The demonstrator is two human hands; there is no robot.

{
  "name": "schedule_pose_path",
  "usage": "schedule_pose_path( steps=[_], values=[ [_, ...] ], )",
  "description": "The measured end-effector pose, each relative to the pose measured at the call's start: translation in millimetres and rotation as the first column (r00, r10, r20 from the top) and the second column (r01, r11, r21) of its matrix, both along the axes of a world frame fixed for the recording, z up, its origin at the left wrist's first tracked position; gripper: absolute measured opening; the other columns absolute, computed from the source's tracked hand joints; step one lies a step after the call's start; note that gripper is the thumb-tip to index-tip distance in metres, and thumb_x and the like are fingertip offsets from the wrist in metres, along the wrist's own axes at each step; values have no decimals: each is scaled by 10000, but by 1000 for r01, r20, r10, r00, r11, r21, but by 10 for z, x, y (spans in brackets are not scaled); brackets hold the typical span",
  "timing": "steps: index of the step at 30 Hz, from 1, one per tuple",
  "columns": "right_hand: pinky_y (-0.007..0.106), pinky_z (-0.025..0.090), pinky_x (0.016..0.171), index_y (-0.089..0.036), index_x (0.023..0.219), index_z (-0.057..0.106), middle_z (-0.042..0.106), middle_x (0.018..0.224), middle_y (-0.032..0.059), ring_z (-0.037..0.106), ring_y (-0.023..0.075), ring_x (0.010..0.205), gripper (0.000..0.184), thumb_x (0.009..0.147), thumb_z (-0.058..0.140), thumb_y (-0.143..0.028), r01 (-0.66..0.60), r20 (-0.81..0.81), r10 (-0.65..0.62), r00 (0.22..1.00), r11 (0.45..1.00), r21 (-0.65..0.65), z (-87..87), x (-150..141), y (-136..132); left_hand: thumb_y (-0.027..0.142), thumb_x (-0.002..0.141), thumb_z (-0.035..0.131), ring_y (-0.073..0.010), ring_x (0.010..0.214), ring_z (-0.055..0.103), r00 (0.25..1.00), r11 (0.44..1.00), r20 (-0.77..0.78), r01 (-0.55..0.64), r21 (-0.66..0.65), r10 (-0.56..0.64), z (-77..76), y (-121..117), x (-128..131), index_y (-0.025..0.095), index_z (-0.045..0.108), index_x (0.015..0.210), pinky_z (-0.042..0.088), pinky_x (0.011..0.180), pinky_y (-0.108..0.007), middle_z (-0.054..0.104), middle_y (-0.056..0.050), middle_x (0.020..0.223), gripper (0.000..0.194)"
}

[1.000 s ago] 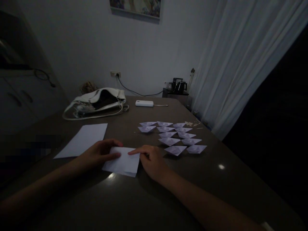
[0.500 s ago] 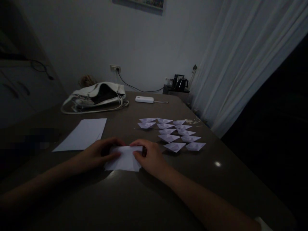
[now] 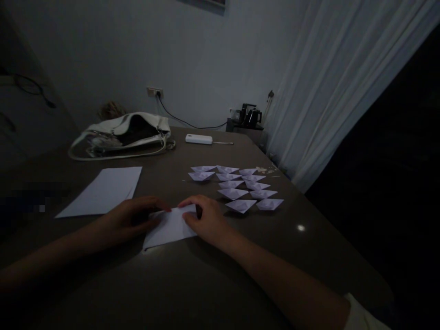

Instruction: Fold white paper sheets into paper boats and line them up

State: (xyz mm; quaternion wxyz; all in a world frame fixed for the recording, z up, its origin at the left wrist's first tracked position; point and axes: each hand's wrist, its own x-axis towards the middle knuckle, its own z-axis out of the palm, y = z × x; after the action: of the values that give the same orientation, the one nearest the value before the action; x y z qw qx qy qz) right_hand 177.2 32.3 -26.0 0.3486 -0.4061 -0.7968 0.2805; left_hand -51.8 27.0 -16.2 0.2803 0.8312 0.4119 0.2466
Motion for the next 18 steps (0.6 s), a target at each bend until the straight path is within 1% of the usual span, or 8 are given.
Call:
schedule_pose_path(
  steps=[3, 8, 13, 18],
  values=[
    [234, 420, 613, -196, 954, 667, 663, 895, 9, 557, 110, 694, 254, 727, 605, -100, -4, 20, 4, 1000, 1000, -8, -3, 0, 7, 274, 830, 525, -218, 944, 587, 1000, 1000, -25, 9, -1, -9, 11, -16, 11, 255, 629, 1051, 461, 832, -312, 639, -43, 1024, 244],
    [228, 408, 606, -191, 941, 670, 667, 883, 2, 542, 99, 670, 265, 711, 608, -73, -2, 28, 2, 1000, 1000, 16, 1, 2, 5, 265, 844, 494, -208, 944, 584, 997, 1000, -77, 18, 15, -17, 46, -48, 37, 227, 604, 1053, 471, 839, -330, 631, -46, 1027, 239],
    [241, 420, 659, -195, 940, 670, 673, 906, 2, 562, 114, 743, 265, 711, 618, -73, -4, 51, 2, 999, 999, 40, 9, 7, -3, 250, 847, 485, -203, 929, 587, 994, 998, -101, 37, 45, -32, 60, -56, 43, 224, 590, 1069, 485, 804, -331, 626, -51, 1029, 247],
    [251, 423, 689, -194, 939, 671, 674, 909, 1, 559, 115, 750, 254, 714, 628, -83, 4, 79, -8, 997, 999, 40, 11, 3, -9, 257, 861, 476, -203, 938, 583, 991, 996, -130, 52, 72, -42, 55, -49, 33, 222, 586, 1090, 484, 806, -334, 615, -54, 1045, 256]
  ],
)
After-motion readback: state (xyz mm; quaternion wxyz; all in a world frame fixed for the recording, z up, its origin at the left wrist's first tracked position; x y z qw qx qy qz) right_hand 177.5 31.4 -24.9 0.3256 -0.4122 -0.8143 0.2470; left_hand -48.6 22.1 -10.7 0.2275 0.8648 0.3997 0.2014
